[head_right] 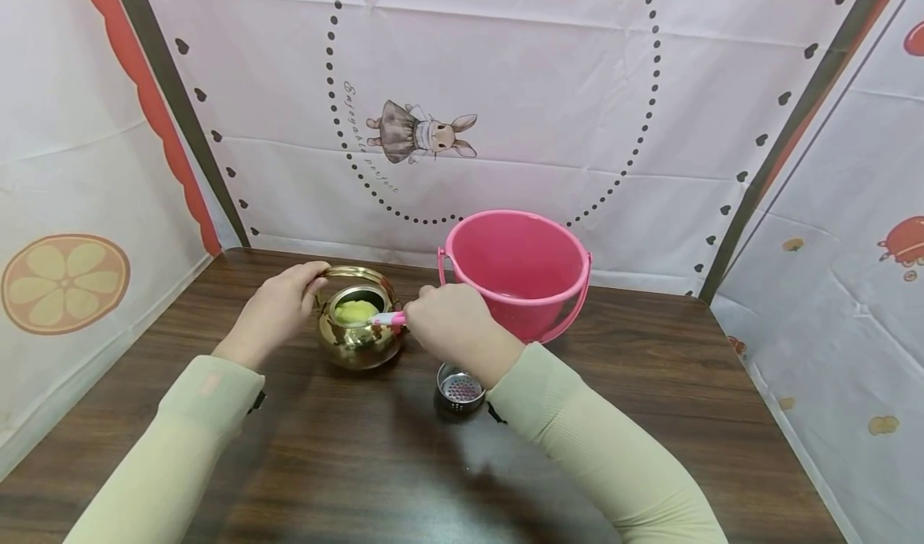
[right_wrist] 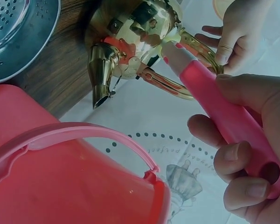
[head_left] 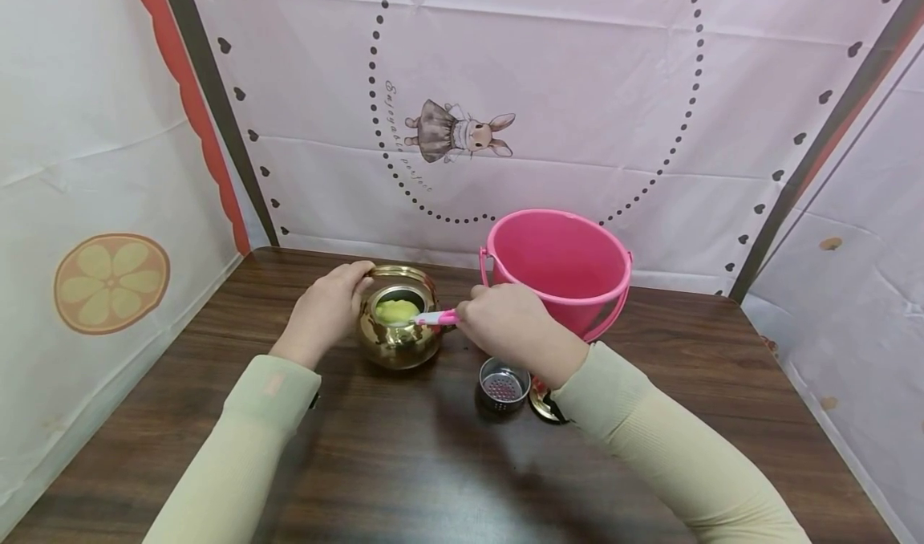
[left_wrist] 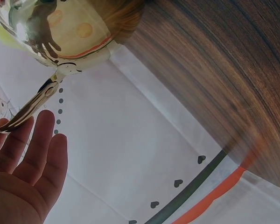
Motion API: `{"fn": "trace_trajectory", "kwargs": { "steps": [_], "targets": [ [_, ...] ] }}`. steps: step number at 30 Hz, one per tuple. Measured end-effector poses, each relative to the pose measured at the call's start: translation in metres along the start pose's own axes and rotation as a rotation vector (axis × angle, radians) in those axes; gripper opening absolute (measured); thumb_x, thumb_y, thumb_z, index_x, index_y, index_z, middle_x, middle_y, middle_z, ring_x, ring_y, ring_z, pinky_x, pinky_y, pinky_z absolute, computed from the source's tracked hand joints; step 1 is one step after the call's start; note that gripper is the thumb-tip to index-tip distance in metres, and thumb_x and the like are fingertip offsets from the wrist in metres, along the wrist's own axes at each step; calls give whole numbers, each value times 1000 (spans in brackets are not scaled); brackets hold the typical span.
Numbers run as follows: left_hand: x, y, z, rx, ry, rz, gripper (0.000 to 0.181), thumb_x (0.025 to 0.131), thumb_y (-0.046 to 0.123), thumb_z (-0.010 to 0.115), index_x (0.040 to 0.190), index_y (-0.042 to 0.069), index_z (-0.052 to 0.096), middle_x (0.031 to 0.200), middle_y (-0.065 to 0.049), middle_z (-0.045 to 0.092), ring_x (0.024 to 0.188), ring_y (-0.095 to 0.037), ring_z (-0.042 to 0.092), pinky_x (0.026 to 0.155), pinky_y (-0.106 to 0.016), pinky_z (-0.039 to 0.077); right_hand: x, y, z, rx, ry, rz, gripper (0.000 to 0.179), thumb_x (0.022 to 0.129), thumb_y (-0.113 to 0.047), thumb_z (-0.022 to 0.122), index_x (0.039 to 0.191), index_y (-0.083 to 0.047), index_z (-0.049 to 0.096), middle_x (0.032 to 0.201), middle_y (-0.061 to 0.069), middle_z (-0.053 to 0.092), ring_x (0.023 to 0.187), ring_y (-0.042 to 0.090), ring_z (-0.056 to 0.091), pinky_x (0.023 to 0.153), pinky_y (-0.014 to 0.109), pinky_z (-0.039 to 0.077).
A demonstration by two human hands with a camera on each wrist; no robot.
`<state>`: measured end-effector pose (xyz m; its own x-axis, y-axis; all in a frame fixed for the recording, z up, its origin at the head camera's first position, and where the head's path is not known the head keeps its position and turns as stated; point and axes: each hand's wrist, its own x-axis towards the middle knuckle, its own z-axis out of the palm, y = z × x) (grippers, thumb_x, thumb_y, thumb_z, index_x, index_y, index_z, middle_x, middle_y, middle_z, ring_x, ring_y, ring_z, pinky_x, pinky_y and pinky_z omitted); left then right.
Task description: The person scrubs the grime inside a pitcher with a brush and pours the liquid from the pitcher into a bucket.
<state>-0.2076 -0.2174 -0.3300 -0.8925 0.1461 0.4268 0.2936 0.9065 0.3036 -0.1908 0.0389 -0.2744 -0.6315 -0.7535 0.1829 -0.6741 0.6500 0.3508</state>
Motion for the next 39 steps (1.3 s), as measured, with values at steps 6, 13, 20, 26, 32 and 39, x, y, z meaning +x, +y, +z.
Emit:
{"fn": "trace_trajectory", "kwargs": {
  "steps": [6,13,20,26,32,39],
  "targets": [
    [0,0,0,-1,1,-1,27,101,18,45,123,6,54,115,-18,62,102,-41,61,81,-57,49,0,2,-3,15,-35,41,17,92,-28,58,89,-20,73,66,-2,56,53,15,48,41,29,43],
    [0,0,0,-1,-7,-8,27,101,19,44,123,7,54,116,-17,62,103,-41,61,81,-57,49,1,2,-6,30,-77,76,19,93,-31,58,89,-19,72,66,-2,56,52,14,47,41,28,42],
    [0,0,0,1,-9,-7,26,101,19,44,122,7,54,113,-17,62,100,-41,62,79,-57,50,3,2,-10,25,-107,99,15,90,-19,58,82,-17,70,64,0,55,50,15,48,41,31,44],
    [0,0,0,1,-13,-11,27,101,19,44,123,7,54,114,-17,62,101,-41,61,79,-57,49,4,3,-10,19,-120,108,13,89,-16,59,82,-19,70,65,-1,55,50,15,48,41,33,45],
    [0,0,0,1,-11,-4,26,101,18,44,122,7,54,114,-18,62,100,-42,61,79,-57,49,4,4,-9,-1,-133,110,11,88,-17,61,85,-19,71,69,0,59,52,16,50,42,34,47],
    [0,1,-1,0,-14,-2,26,101,18,44,122,6,54,114,-18,62,101,-42,61,79,-57,49,5,4,-7,5,-132,121,8,87,-19,64,90,-19,72,70,1,59,52,16,49,43,33,48]
  ]
}}
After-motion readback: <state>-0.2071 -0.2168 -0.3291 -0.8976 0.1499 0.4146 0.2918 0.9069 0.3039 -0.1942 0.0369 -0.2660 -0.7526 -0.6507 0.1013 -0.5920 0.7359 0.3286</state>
